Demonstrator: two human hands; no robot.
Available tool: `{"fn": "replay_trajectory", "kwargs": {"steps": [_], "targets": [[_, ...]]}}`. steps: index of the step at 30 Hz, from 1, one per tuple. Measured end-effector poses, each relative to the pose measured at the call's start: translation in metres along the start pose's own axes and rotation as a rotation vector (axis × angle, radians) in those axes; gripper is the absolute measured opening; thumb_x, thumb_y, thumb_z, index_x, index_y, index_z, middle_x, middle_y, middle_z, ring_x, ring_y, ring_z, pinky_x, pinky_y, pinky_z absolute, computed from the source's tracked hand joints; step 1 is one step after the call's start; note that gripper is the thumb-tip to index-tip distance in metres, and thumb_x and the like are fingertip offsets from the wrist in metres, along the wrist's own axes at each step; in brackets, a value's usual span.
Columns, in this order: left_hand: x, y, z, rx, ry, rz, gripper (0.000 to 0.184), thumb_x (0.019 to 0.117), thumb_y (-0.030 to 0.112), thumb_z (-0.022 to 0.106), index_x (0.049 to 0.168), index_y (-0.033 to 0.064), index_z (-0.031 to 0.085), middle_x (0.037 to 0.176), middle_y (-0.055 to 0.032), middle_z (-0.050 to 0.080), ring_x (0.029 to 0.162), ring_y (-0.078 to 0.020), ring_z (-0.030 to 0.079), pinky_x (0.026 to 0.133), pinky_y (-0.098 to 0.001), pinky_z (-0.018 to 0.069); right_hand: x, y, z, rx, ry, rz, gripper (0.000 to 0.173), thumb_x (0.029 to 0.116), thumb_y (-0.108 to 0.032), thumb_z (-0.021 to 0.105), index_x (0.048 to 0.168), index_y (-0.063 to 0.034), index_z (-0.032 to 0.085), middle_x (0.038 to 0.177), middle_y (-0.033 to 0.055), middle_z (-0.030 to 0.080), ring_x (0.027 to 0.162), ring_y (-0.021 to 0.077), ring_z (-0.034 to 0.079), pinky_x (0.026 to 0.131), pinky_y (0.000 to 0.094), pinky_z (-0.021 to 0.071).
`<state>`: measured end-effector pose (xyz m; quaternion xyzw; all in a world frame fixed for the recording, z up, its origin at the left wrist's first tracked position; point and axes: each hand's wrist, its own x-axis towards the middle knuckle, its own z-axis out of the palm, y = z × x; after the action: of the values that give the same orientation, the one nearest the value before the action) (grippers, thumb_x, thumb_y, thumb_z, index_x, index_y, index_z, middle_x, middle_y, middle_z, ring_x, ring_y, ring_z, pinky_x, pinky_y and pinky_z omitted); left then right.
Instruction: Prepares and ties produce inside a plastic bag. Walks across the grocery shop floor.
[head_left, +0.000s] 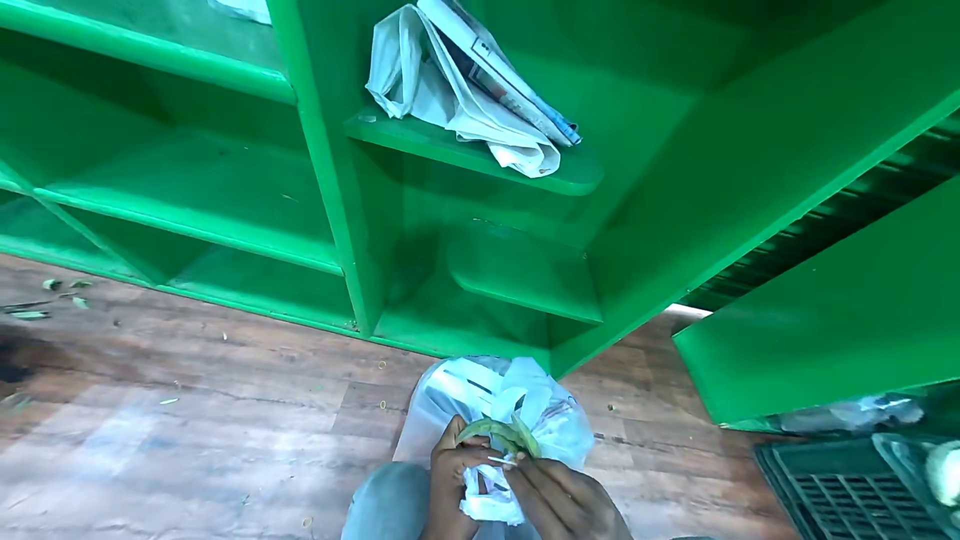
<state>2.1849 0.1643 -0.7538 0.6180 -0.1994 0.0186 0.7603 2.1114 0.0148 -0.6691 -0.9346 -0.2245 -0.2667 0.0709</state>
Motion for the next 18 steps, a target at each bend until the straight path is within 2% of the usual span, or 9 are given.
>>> {"fn": "replay_trajectory", "kwargs": {"steps": [2,4,5,7,8,12,15,18], "targets": [[0.0,-0.003,0.0,-0.026,0.013,-0.025,0.009,0.0822,0.02,0.075,0.075,0.0171,0.079,0.079,0.0064,0.06,0.085,0.0032,0.054,0.078,-0.0138,0.044,0.0,-0.003,-0.002,0.013,-0.009,-0.031,0.021,0.1016,-0.007,0.059,0.119,-0.0089,0.071,0.109,0.006,0.077,0.094,0.0165,0.072,0.083,0.0241,0.0563],[0.002,-0.001,0.001,-0.027,0.022,-0.069,0.009,0.0811,0.016,0.074,0.073,0.0161,0.079,0.077,0.0076,0.057,0.084,0.0034,0.053,0.076,-0.0136,0.0435,0.001,-0.004,0.0,0.058,-0.007,0.042,0.023,0.1013,-0.007,0.06,0.122,-0.0086,0.07,0.107,0.0047,0.078,0.088,0.0167,0.071,0.078,0.025,0.0562],[0.004,0.001,0.001,-0.023,0.022,-0.09,0.009,0.0812,0.014,0.074,0.074,0.0156,0.079,0.079,0.0079,0.059,0.086,0.003,0.054,0.078,-0.0144,0.0444,0.004,-0.003,0.002,0.035,-0.01,0.093,0.021,0.1004,-0.008,0.061,0.118,-0.0093,0.072,0.1,0.0032,0.078,0.079,0.0163,0.069,0.069,0.0257,0.0557],[0.005,0.001,0.002,-0.006,0.013,-0.115,0.008,0.0793,0.011,0.074,0.076,0.0136,0.081,0.08,0.0068,0.058,0.087,0.0008,0.054,0.079,-0.0164,0.0439,0.009,0.0,0.006,-0.104,-0.039,0.157,0.019,0.0958,-0.007,0.061,0.106,-0.0121,0.076,0.083,-0.0002,0.076,0.058,0.016,0.062,0.05,0.0282,0.049],[0.005,0.001,0.003,0.012,0.013,-0.119,0.009,0.0779,0.009,0.074,0.076,0.0134,0.081,0.08,0.0065,0.058,0.086,0.0005,0.054,0.079,-0.0163,0.0443,0.011,0.0,0.008,-0.167,-0.061,0.187,0.019,0.0931,-0.007,0.061,0.102,-0.0131,0.076,0.077,-0.0011,0.073,0.052,0.0166,0.059,0.045,0.0292,0.0458],[0.005,-0.002,0.01,0.056,0.062,-0.094,0.009,0.0753,0.007,0.074,0.076,0.0123,0.081,0.079,0.0055,0.057,0.084,0.0004,0.055,0.077,-0.0153,0.0453,0.026,-0.004,0.004,-0.302,-0.148,0.372,0.02,0.0765,-0.005,0.069,0.094,-0.0122,0.077,0.062,0.001,0.066,0.046,0.0204,0.06,0.039,0.0337,0.0455],[0.004,0.001,0.022,0.111,0.096,-0.017,0.008,0.0766,0.011,0.075,0.079,0.0117,0.082,0.081,0.0035,0.056,0.086,0.0018,0.055,0.077,-0.0121,0.0452,0.037,0.005,0.002,-0.291,-0.205,0.512,0.016,0.0728,-0.005,0.074,0.088,-0.0104,0.075,0.059,0.005,0.064,0.047,0.0264,0.064,0.039,0.0416,0.049],[0.003,0.003,0.032,0.166,0.112,0.058,0.009,0.0784,0.01,0.072,0.078,0.0064,0.08,0.08,0.0,0.054,0.084,0.0018,0.054,0.075,-0.0093,0.0443,0.049,0.018,0.004,-0.277,-0.275,0.537,0.003,0.0776,-0.009,0.072,0.079,-0.0109,0.072,0.054,0.007,0.06,0.046,0.0288,0.064,0.038,0.0442,0.048]]}}
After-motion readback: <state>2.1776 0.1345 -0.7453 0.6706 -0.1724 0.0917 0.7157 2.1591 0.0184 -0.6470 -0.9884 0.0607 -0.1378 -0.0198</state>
